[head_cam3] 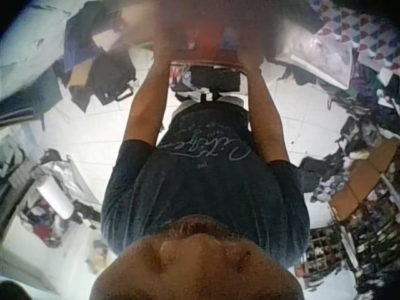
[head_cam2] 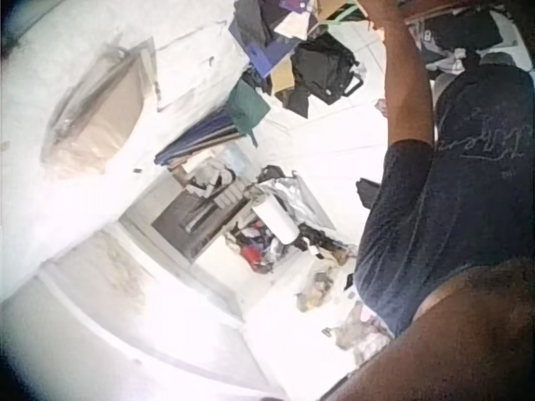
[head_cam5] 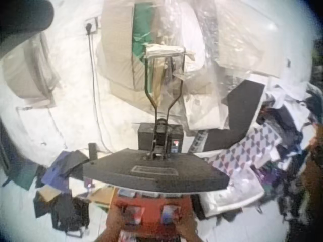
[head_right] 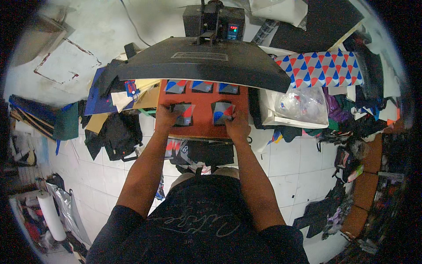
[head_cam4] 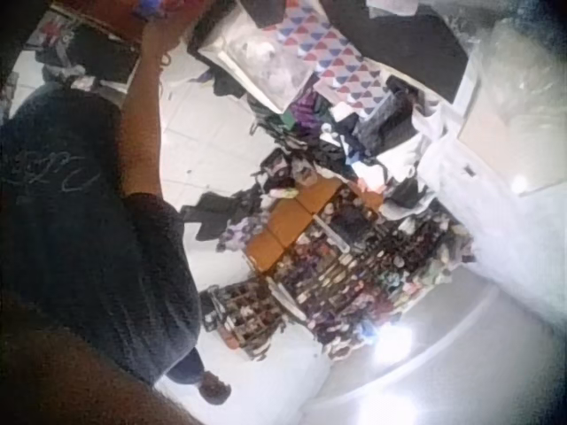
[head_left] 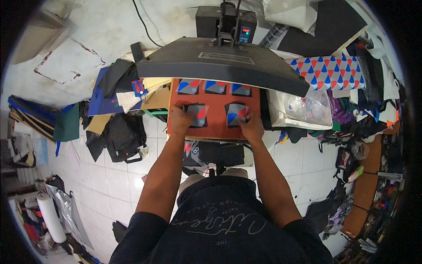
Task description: The person places patterned transfer sheets onto a red heat press platen, closes the press, and then removes the sheets after pressing. They repeat this process with multiple sheets, handling them one at a time.
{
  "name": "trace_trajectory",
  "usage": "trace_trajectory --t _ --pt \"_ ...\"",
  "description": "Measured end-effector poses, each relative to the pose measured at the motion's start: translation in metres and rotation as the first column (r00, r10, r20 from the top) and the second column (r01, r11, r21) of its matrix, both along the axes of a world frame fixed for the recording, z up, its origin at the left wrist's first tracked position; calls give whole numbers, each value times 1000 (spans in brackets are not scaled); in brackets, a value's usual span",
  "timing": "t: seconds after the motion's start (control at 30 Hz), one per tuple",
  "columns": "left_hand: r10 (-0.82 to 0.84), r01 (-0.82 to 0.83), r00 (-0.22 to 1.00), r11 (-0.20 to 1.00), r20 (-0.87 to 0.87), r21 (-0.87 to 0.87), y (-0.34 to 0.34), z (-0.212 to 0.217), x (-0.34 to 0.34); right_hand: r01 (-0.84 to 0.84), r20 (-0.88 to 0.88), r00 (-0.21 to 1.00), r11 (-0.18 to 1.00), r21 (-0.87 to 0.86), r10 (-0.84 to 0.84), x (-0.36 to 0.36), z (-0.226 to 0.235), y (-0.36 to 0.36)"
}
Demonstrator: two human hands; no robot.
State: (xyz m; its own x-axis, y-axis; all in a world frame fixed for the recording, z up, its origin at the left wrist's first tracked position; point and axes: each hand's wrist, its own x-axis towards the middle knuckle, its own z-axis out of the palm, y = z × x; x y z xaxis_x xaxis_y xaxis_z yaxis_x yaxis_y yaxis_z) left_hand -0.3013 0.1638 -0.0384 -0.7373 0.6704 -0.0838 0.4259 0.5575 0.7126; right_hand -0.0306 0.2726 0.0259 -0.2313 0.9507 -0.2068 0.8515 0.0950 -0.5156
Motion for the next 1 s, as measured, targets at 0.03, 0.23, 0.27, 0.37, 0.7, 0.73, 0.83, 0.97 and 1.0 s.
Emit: trace_trajectory --t 0.03,0.23,0.27,0.37,0.7,0.73,0.83,0.97,1.0 --pt "20 -21 1000 999 -23 -36 3 4 3 -3 -63 998 1000 1 3 1 -5 0" --pt "204 -226 965 965 -163 -133 7 23 27 -92 -400 910 993 67 112 -12 13 -8" --pt "226 -245 964 959 -138 -140 6 25 28 -115 -401 905 989 89 142 -16 16 -9" --pt "120 -126 989 990 90 67 -4 7 10 -231 -335 913 972 48 233 -30 35 -11" --pt "-81 -403 435 873 897 274 -48 75 43 -512 -825 554 736 -442 -110 -64 45 -14" --pt "-139 -461 286 848 948 263 -60 64 39 -554 -833 541 697 -456 -115 -70 43 -20" --pt "-232 -593 60 774 971 222 -81 62 60 -629 -799 599 651 -425 57 -79 33 -37" --pt "-247 -704 42 680 968 204 -86 78 82 -626 -392 751 761 -168 532 -77 49 -43" --pt "-175 -669 94 718 980 192 -88 69 80 -624 -380 751 769 -139 541 -75 45 -36"
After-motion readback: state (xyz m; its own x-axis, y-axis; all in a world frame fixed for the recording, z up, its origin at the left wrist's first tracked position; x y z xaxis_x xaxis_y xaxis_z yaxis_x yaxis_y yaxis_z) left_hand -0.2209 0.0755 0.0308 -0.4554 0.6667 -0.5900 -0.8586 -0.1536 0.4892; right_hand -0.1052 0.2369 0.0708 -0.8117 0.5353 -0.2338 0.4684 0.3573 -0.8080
